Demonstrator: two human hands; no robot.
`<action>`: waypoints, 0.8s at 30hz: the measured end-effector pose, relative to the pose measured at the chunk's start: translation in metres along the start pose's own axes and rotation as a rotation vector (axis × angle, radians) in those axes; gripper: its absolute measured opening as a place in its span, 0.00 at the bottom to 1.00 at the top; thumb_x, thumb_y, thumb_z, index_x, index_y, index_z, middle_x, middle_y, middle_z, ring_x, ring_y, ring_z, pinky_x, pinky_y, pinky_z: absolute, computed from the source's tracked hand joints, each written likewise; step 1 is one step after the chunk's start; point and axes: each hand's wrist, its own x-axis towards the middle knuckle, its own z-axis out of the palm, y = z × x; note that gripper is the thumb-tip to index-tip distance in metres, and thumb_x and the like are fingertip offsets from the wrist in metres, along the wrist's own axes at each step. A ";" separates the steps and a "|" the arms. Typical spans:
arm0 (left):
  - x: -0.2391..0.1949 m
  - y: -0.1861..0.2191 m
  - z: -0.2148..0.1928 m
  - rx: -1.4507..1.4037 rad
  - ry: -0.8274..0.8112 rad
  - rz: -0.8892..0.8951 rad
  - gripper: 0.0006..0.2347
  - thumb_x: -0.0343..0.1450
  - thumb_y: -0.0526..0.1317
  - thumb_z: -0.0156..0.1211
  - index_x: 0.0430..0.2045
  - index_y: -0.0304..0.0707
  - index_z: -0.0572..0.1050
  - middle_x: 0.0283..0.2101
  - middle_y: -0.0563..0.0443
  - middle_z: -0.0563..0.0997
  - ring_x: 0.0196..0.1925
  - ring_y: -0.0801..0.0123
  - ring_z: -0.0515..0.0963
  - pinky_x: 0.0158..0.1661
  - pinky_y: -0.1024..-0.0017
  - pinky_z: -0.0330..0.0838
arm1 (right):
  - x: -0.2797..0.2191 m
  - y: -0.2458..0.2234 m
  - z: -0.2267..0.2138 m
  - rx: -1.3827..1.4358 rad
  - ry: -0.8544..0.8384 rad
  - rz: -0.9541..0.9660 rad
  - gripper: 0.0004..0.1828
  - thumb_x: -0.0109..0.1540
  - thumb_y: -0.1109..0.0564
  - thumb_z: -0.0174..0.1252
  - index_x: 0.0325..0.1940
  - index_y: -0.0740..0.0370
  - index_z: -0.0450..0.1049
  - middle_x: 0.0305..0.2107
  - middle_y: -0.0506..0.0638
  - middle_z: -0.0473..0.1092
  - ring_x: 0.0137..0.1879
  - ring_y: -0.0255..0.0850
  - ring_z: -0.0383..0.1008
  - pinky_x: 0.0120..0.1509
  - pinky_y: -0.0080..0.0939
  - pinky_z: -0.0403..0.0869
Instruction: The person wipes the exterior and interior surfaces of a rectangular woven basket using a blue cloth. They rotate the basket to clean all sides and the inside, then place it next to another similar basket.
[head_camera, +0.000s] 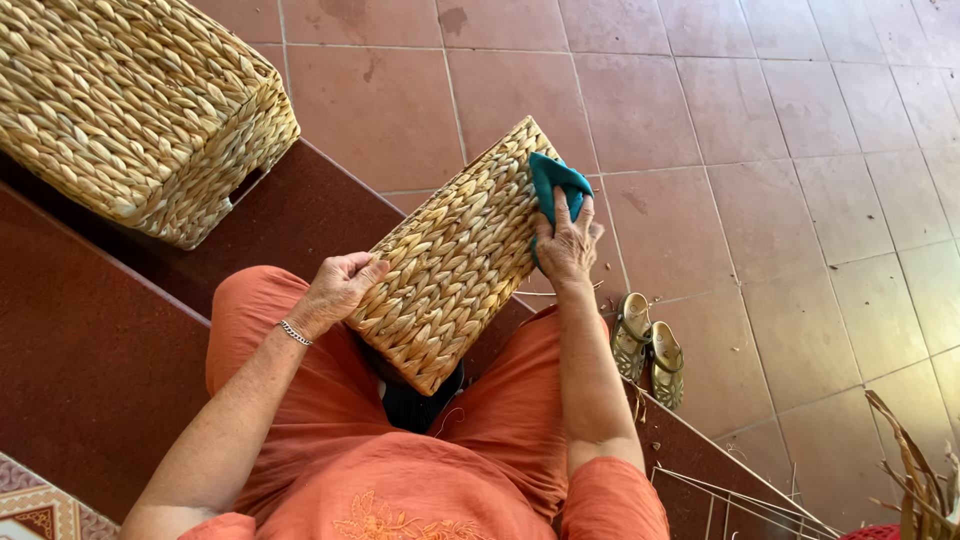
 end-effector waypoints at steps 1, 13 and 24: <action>0.001 0.000 -0.002 -0.024 0.027 -0.076 0.17 0.73 0.53 0.60 0.35 0.36 0.83 0.25 0.56 0.79 0.28 0.79 0.73 0.29 0.78 0.72 | -0.008 -0.012 -0.006 -0.020 -0.019 -0.021 0.33 0.67 0.37 0.56 0.76 0.37 0.59 0.74 0.60 0.47 0.67 0.65 0.56 0.62 0.65 0.73; 0.021 -0.026 -0.028 -0.079 0.174 -0.019 0.16 0.76 0.49 0.59 0.37 0.30 0.82 0.33 0.58 0.83 0.35 0.84 0.76 0.37 0.81 0.73 | -0.235 -0.122 -0.033 0.101 -0.027 -0.825 0.33 0.59 0.65 0.59 0.68 0.47 0.69 0.63 0.61 0.61 0.51 0.54 0.67 0.40 0.47 0.80; 0.007 -0.008 -0.001 -0.098 0.049 0.012 0.16 0.73 0.48 0.62 0.43 0.32 0.82 0.36 0.56 0.84 0.36 0.83 0.77 0.37 0.80 0.75 | -0.030 -0.024 -0.013 -0.165 0.175 -0.260 0.21 0.66 0.61 0.56 0.62 0.45 0.76 0.62 0.57 0.67 0.46 0.50 0.70 0.46 0.46 0.77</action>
